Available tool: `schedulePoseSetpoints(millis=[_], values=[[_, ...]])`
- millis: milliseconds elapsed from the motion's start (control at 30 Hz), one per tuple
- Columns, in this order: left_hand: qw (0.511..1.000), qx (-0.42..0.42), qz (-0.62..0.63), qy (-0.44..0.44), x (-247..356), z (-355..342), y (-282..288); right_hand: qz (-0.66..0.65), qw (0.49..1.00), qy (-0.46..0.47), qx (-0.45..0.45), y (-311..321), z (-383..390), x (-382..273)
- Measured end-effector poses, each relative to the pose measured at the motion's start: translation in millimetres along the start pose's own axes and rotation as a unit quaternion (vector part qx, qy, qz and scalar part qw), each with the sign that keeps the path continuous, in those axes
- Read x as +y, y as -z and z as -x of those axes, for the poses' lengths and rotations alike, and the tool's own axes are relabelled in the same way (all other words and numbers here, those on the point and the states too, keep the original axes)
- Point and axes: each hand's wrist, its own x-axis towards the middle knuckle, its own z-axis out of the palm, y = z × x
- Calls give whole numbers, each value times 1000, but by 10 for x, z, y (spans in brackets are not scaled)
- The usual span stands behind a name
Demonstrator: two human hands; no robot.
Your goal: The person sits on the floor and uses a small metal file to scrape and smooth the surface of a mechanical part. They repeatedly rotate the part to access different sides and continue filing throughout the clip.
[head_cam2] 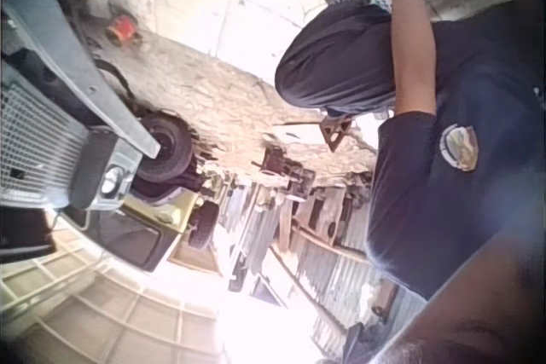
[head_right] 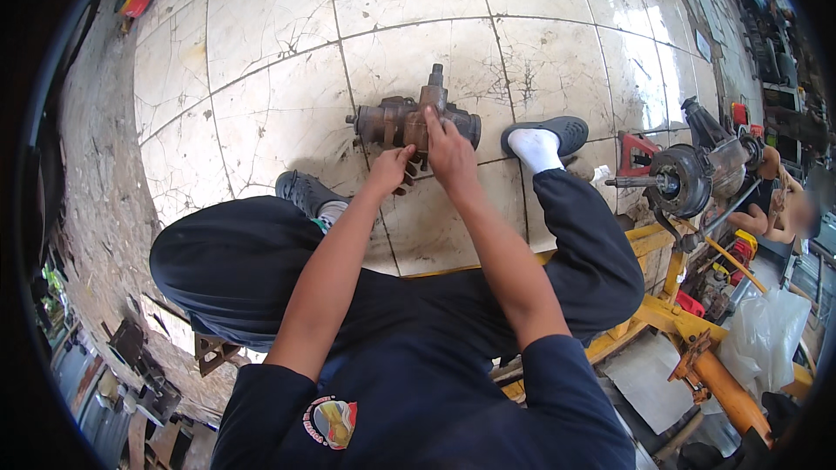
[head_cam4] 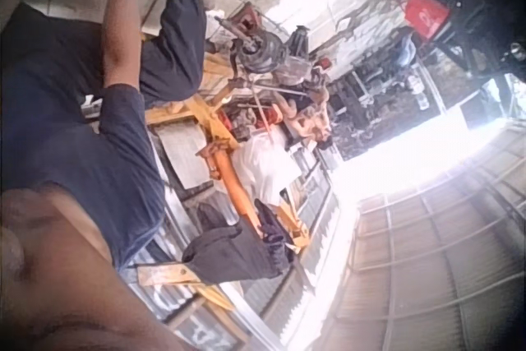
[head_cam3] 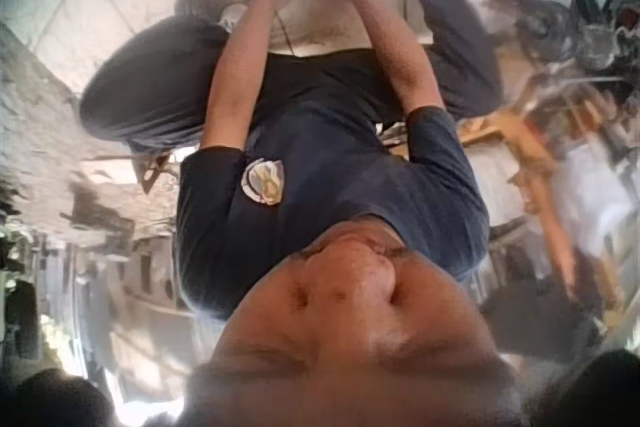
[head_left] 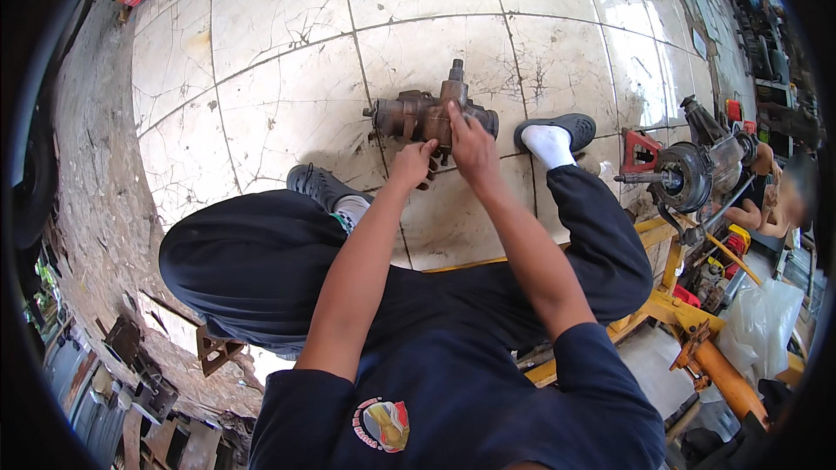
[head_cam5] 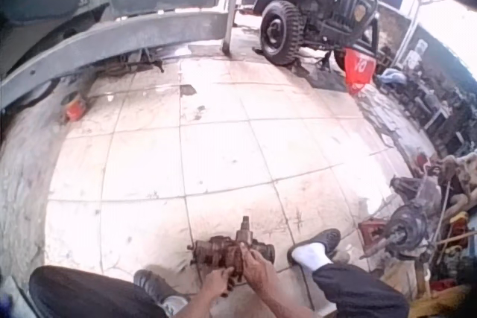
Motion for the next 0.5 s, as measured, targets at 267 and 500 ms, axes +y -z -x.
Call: schedulePoseSetpoints(millis=[267, 500], values=[[992, -68, 93, 56, 251, 93, 170, 87, 985, 42, -145, 91, 87, -11], [992, -62, 88, 70, 346, 170, 149, 73, 987, 5, -140, 110, -229, -71]])
